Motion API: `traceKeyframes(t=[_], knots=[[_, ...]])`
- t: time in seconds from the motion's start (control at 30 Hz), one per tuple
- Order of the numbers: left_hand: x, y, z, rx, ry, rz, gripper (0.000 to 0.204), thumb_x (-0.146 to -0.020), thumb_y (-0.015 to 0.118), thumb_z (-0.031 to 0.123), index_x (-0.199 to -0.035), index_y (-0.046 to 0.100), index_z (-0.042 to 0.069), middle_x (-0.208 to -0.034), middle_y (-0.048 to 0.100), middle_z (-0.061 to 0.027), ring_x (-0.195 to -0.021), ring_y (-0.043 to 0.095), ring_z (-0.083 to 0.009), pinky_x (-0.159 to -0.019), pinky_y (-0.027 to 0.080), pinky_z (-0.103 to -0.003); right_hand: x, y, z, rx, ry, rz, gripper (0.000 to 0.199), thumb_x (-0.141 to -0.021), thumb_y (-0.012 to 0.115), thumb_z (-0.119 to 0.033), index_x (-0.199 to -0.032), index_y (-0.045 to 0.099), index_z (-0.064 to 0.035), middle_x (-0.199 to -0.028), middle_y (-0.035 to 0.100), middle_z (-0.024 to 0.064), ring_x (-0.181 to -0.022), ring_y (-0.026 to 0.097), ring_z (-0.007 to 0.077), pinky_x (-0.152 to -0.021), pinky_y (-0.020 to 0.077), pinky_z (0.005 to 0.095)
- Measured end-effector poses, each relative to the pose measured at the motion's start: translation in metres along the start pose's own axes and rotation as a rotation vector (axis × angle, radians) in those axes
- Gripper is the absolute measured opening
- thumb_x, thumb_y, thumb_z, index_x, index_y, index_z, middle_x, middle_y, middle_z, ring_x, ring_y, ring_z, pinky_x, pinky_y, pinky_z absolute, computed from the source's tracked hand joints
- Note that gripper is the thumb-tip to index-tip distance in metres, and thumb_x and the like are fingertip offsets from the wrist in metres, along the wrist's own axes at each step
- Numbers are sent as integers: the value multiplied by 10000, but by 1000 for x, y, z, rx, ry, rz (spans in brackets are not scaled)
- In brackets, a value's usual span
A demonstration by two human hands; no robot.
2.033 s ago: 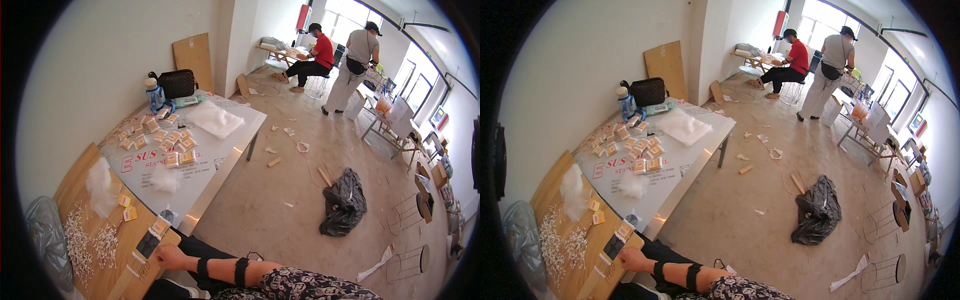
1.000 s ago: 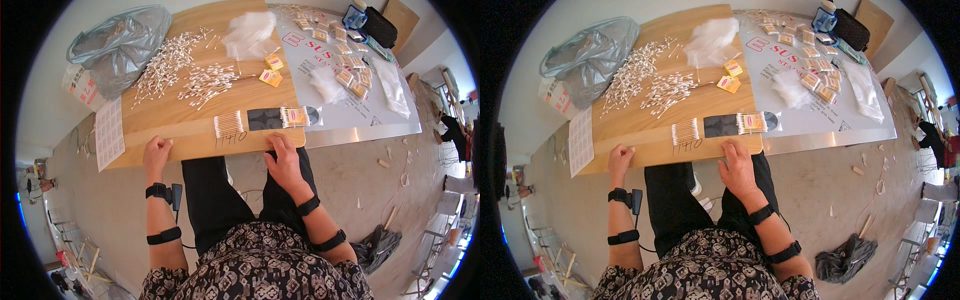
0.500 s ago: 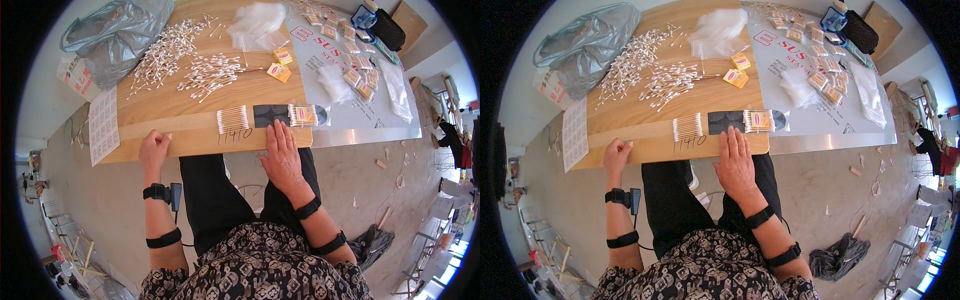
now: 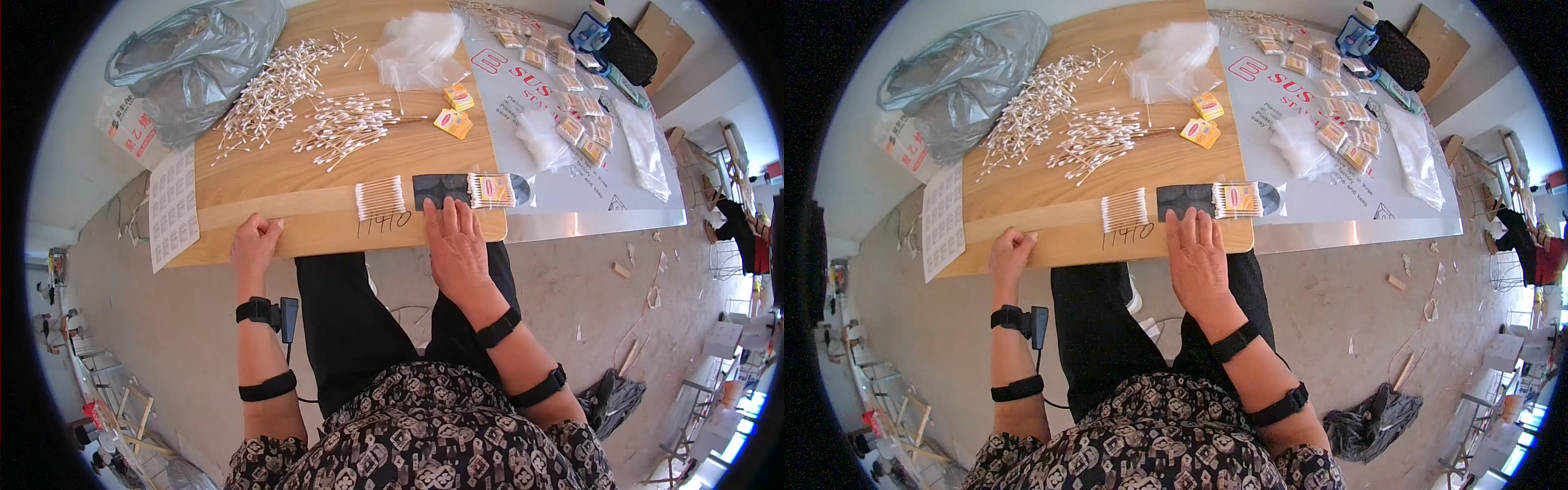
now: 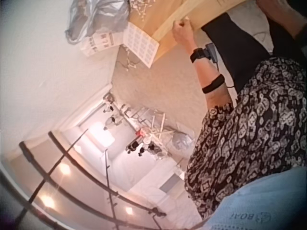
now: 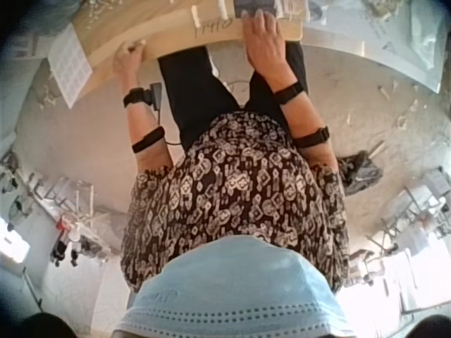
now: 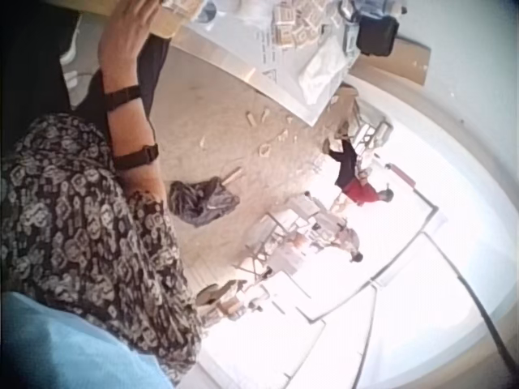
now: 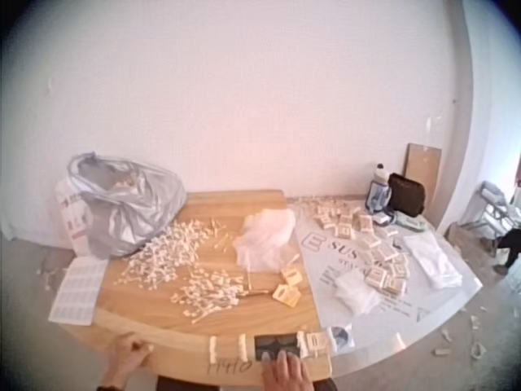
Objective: Sorting and counting cotton swabs on a table in a workshop environment.
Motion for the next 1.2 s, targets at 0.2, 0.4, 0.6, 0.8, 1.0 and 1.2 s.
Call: traceKeyframes(t=[0.2,0.4,0.6,0.8,1.0,1.2], knots=[[0,0,3,-16,34,-1,328,-734,676,364,-692,558,61,-641,591,-84,-634,574,-265,-594,438,-375,7,-2,-6,64,-9,-6,505,-809,481,-96,-1275,394,79,-1242,421,241,-1166,398,359,-1021,314,421],[0,2,3,-41,31,16,320,-733,681,355,-688,560,62,-650,598,-92,-644,582,-272,-604,442,-386,18,1,-8,79,-29,-38,511,-793,487,-89,-1249,395,122,-1243,418,252,-1170,400,359,-1017,326,406],[2,0,-1,-46,47,39,317,-726,690,355,-690,564,67,-658,604,-88,-655,587,-276,-608,445,-391,21,1,-11,38,-22,-32,514,-783,496,-91,-1243,407,118,-1236,425,244,-1162,407,353,-1012,332,397],[1,-3,-8,-35,31,35,309,-725,691,350,-694,564,70,-661,601,-95,-661,586,-291,-604,444,-397,10,-5,-16,1,-13,-17,507,-763,507,-85,-1239,431,73,-1129,464,206,-1055,448,320,-945,375,380],[-18,21,-26,166,140,-19,302,-777,655,283,-687,510,34,-595,507,-61,-571,490,-189,-547,402,-353,5,18,-17,468,-15,26,473,-811,465,-181,-1243,441,14,-1019,466,97,-985,437,251,-893,355,386],[-51,33,-41,40,288,-83,360,-863,589,337,-778,516,-5,-634,494,-64,-592,447,-185,-560,385,-337,-9,13,-11,232,97,107,480,-756,531,-170,-1188,491,36,-1014,528,84,-1010,459,260,-877,357,351]])
Point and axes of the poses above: each hand's wrist, its own x-axis away from the middle knuckle, its own y-axis out of the palm, z = x × y, the point moved 9 cm from there along -x, towards the middle knuckle
